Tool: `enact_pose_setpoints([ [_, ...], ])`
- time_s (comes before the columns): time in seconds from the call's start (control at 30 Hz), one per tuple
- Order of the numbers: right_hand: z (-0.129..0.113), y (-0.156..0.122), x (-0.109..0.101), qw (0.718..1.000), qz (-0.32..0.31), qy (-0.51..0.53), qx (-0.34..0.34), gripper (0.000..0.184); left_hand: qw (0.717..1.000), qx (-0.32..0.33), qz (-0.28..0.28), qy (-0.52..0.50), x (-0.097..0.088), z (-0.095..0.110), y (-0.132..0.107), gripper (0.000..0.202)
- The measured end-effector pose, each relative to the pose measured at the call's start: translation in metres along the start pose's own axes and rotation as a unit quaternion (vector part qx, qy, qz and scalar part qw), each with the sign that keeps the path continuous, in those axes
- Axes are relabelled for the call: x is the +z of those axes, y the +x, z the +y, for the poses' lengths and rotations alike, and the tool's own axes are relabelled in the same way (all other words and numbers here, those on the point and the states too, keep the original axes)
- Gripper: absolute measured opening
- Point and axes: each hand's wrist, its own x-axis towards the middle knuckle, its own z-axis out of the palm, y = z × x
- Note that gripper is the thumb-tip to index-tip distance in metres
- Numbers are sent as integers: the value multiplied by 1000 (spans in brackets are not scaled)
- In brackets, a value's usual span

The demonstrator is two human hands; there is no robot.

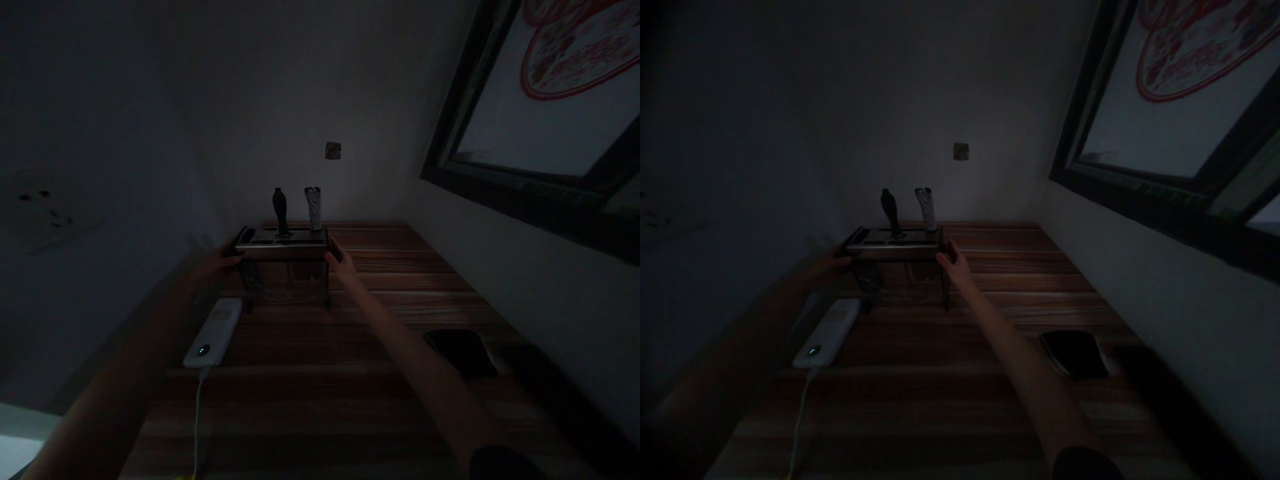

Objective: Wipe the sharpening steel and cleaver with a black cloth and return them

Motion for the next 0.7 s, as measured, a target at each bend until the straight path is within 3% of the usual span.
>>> enact_pose_setpoints([
  [0.1, 6, -3, -5, 1000, -22, -2, -11, 78, 1000, 9, 17, 20, 4, 0, -5, 45],
  [0.2, 8, -13, -17, 999, -49, -13, -18, 75, 998, 48, 14, 38, 13, 5, -14, 57],
  [0.3, 0, -34, -39, 996, -67, -56, 1, 60, 995, 85, 11, 48, 20, 12, -23, 77],
  [0.37, -8, -53, -60, 993, -86, -75, 40, 53, 994, 101, 26, 39, 20, 17, -28, 79],
  [0.47, -19, -84, -105, 985, -72, -145, 61, 54, 982, 160, 96, -7, 18, 30, -32, 58],
  [0.57, -28, -112, -165, 963, -46, -254, 82, 44, 955, 244, 156, -66, 24, 48, -36, 34],
  [0.7, -40, -143, -243, 914, 11, -390, 108, 38, 934, 313, 137, -100, 61, 73, -47, 23],
])
